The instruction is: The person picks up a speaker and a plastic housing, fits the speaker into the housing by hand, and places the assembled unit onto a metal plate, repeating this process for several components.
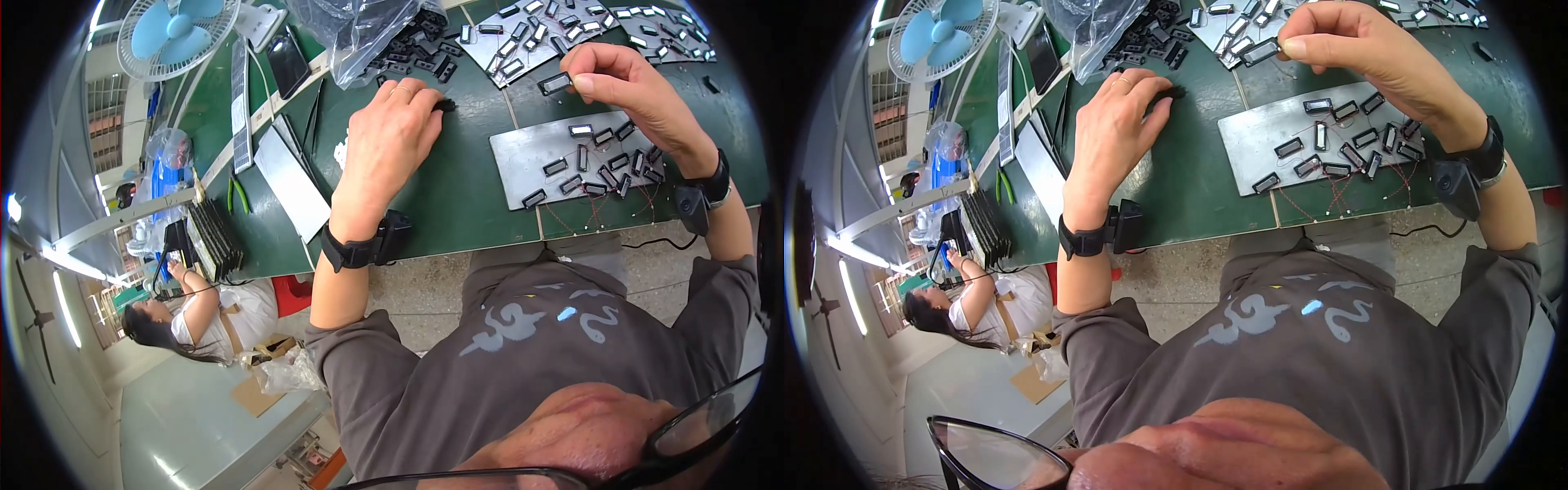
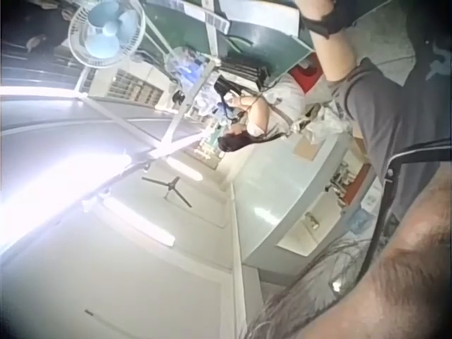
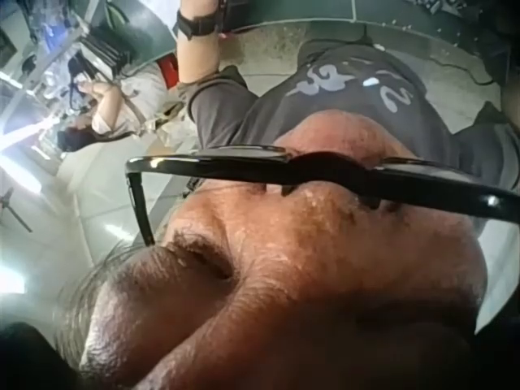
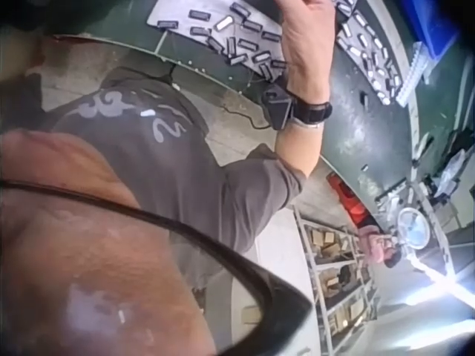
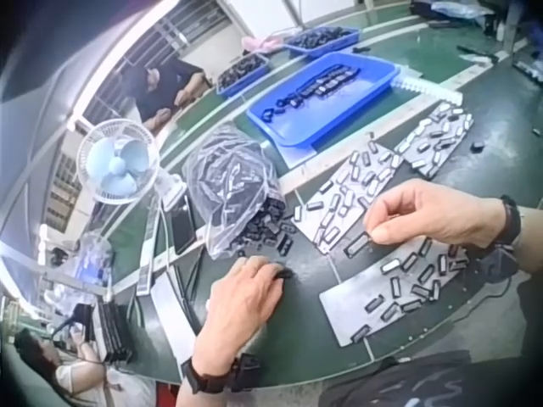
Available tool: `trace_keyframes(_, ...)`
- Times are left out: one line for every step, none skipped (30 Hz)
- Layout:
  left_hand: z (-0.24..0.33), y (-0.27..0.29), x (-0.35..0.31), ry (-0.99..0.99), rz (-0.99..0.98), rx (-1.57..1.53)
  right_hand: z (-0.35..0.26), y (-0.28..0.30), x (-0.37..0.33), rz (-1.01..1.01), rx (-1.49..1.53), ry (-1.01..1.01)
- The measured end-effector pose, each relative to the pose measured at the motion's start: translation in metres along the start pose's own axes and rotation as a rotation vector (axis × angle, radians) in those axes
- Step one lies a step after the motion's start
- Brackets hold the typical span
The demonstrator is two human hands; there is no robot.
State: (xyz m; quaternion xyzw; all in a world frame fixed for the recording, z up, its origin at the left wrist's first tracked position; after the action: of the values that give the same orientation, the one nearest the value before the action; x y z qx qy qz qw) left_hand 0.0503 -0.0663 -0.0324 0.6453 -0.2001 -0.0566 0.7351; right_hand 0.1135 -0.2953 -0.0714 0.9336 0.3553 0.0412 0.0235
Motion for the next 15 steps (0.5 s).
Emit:
trace_keyframes(0.001,0.001,0.002,-0.003,0.011,-0.031,0.001,0.0,0.0,-0.009,0.02,-0.014)
trace_keyframes(0.004,0.001,0.005,-0.012,0.014,-0.034,0.002,0.001,0.0,-0.017,0.039,-0.028)
trace_keyframes(0.002,0.0,0.006,0.05,-0.008,-0.124,0.003,0.0,-0.001,-0.024,0.056,-0.042)
trace_keyframes(0.002,0.0,0.009,0.111,-0.03,-0.214,0.001,-0.001,-0.002,-0.013,0.05,-0.042)
trace_keyframes(0.003,-0.002,0.012,0.168,-0.052,-0.308,-0.001,-0.002,-0.003,0.04,0.123,-0.062)
trace_keyframes(0.01,0.0,0.016,0.152,-0.048,-0.318,-0.003,-0.005,-0.004,0.093,0.196,-0.081)
trace_keyframes(0.015,0.0,0.022,0.217,-0.057,-0.416,-0.003,-0.004,-0.005,0.149,0.267,-0.1)
trace_keyframes(0.02,-0.001,0.026,0.282,-0.068,-0.515,-0.004,-0.005,-0.004,0.168,0.254,-0.101)
trace_keyframes(0.023,-0.006,0.029,0.346,-0.083,-0.614,-0.007,-0.011,-0.002,0.145,0.339,-0.057)
trace_keyframes(0.032,-0.008,0.033,0.323,-0.082,-0.628,-0.013,-0.015,0.0,0.124,0.42,-0.009)
trace_keyframes(0.038,-0.015,0.036,0.344,-0.11,-0.72,-0.017,-0.017,0.0,0.101,0.501,0.04)
trace_keyframes(0.043,-0.022,0.038,0.366,-0.139,-0.807,-0.015,-0.016,0.0,0.121,0.488,0.046)
trace_keyframes(0.047,-0.028,0.04,0.389,-0.172,-0.891,-0.012,-0.018,0.001,0.107,0.521,0.042)
trace_keyframes(0.052,-0.031,0.042,0.369,-0.175,-0.897,-0.009,-0.019,0.002,0.093,0.556,0.039)
trace_keyframes(0.053,-0.038,0.04,0.421,-0.202,-1.078,-0.008,-0.02,0.002,0.071,0.599,0.036)
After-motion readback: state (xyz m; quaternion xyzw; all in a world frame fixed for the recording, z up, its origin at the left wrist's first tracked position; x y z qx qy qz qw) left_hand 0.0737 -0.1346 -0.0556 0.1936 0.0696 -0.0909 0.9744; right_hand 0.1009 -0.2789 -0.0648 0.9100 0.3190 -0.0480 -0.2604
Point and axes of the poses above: each hand's wrist, its own x-axis towards the middle knuckle, its own y-axis out of the back of the hand, z = x × y, the point moved 8 cm from there along x, towards the middle knuckle, and after that the axes turned 8 degrees about y, right-handed, at the moved point
